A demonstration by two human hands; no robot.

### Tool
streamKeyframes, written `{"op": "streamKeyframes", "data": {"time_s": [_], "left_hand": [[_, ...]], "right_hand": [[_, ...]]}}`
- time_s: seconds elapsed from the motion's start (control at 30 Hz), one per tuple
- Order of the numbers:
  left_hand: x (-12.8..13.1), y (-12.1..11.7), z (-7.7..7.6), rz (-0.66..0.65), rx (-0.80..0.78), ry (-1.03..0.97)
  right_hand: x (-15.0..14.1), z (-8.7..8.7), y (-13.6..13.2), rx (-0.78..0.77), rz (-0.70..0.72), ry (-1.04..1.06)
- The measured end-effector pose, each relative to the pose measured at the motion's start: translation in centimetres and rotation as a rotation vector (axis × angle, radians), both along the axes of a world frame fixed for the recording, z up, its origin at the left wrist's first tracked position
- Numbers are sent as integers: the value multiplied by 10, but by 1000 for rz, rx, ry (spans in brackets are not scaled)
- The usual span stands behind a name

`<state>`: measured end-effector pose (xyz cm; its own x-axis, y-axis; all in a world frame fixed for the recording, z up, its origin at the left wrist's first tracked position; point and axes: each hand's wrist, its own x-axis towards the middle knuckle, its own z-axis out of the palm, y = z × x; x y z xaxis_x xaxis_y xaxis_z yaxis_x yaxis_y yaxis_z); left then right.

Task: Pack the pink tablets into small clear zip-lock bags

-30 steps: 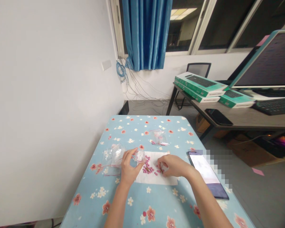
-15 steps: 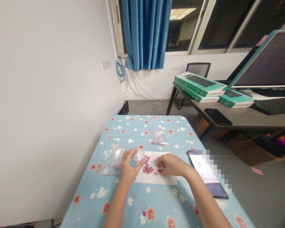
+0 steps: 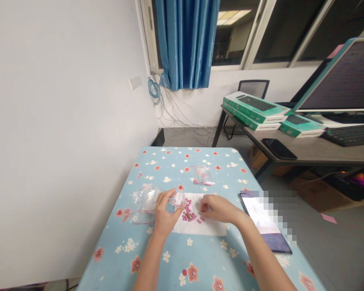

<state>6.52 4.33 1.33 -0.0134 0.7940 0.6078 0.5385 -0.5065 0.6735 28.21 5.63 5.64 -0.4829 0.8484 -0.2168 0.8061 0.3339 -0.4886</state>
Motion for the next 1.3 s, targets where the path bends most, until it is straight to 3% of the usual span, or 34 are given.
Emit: {"op": "streamKeyframes", "data": {"time_s": [0.17, 0.33, 0.57, 0.83, 1.0, 1.1, 1.2, 1.3], "left_hand": [[1, -1, 1, -3, -4, 9], [2, -3, 1, -15, 2, 20], [3, -3, 0, -13, 29, 14], [2, -3, 1, 13, 22, 12], [0, -3, -1, 27, 36, -20], [1, -4, 0, 41, 31, -13], [1, -5, 2, 23, -34, -56], [1, -4, 3, -75, -173, -214]], "right_hand": [[-4, 14, 0, 205, -124, 305], [-28, 27, -11, 333, -204, 593], [-60, 17, -22, 365, -140, 530], [-48, 25, -19, 424, -163, 573], [-46, 34, -24, 373, -12, 447], [-49, 32, -24, 406, -10, 387], [-49, 29, -23, 417, -50, 398], [-47, 30, -21, 394, -99, 486]]}}
